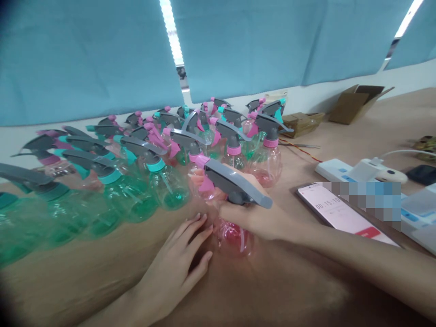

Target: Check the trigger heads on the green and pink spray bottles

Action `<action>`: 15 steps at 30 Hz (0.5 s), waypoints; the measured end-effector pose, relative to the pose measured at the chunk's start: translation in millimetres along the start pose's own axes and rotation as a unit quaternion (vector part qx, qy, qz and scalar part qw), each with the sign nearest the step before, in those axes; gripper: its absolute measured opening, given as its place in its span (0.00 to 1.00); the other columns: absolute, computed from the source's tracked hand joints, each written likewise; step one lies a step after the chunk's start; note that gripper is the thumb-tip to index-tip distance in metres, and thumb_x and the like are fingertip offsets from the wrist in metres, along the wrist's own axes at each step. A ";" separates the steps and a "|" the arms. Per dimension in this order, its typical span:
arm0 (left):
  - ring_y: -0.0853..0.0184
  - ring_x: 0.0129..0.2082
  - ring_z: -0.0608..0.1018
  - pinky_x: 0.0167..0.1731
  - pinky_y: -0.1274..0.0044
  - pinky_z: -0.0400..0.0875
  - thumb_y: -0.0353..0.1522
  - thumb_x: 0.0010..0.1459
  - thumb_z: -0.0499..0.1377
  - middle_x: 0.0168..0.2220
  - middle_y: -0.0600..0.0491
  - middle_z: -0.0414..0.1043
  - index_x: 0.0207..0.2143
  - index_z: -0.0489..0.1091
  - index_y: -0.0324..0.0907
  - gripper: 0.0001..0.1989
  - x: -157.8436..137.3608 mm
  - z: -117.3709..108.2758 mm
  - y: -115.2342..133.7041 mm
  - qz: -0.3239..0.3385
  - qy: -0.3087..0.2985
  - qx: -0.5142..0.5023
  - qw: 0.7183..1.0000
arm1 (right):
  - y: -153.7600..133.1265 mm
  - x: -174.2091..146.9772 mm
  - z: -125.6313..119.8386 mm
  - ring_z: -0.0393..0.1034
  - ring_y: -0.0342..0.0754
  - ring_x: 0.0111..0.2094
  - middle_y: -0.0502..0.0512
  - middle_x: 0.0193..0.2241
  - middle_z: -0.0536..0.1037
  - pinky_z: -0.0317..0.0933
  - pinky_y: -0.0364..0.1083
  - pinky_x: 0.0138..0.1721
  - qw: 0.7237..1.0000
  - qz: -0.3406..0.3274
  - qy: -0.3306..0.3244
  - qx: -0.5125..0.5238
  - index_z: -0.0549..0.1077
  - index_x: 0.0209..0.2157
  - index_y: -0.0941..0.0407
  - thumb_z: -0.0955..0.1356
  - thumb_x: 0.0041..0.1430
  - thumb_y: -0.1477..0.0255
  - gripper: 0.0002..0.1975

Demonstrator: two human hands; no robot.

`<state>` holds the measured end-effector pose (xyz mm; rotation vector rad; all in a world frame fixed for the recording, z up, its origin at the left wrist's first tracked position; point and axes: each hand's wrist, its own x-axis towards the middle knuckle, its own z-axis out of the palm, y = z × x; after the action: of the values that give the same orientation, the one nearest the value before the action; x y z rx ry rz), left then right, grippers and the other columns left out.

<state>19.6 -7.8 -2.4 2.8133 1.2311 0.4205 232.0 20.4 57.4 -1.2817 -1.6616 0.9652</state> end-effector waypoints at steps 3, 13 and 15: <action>0.54 0.58 0.62 0.53 0.59 0.61 0.31 0.61 0.53 0.58 0.43 0.61 0.54 0.63 0.38 0.18 0.1 0.4 0.4 0.001 -0.002 0.000 1.000 | -13.9 -0.9 -3.9 0.71 0.49 0.27 0.47 0.22 0.73 0.68 0.49 0.35 0.999 0.018 -0.031 -0.012 0.71 0.27 0.52 0.67 0.48 0.74 0.03; 0.54 0.58 0.62 0.54 0.59 0.61 0.31 0.61 0.53 0.58 0.43 0.60 0.54 0.63 0.38 0.18 0.1 -0.2 0.7 0.001 0.002 0.003 1.000 | -16.8 -2.3 -5.0 0.72 0.49 0.30 0.47 0.23 0.74 0.68 0.49 0.37 0.999 0.032 -0.030 -0.020 0.71 0.27 0.51 0.66 0.49 0.75 0.04; 0.54 0.58 0.62 0.54 0.59 0.61 0.31 0.61 0.53 0.58 0.43 0.60 0.54 0.63 0.38 0.19 -0.3 -0.2 0.9 0.001 -0.001 0.003 1.000 | -13.9 -1.8 -4.9 0.72 0.49 0.30 0.47 0.23 0.74 0.68 0.49 0.37 0.999 0.037 -0.032 -0.019 0.71 0.26 0.52 0.66 0.49 0.74 0.03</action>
<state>20.0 -8.6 -2.2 2.8205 1.2307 0.4160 231.8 16.4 71.7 -1.3589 -1.6983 1.0326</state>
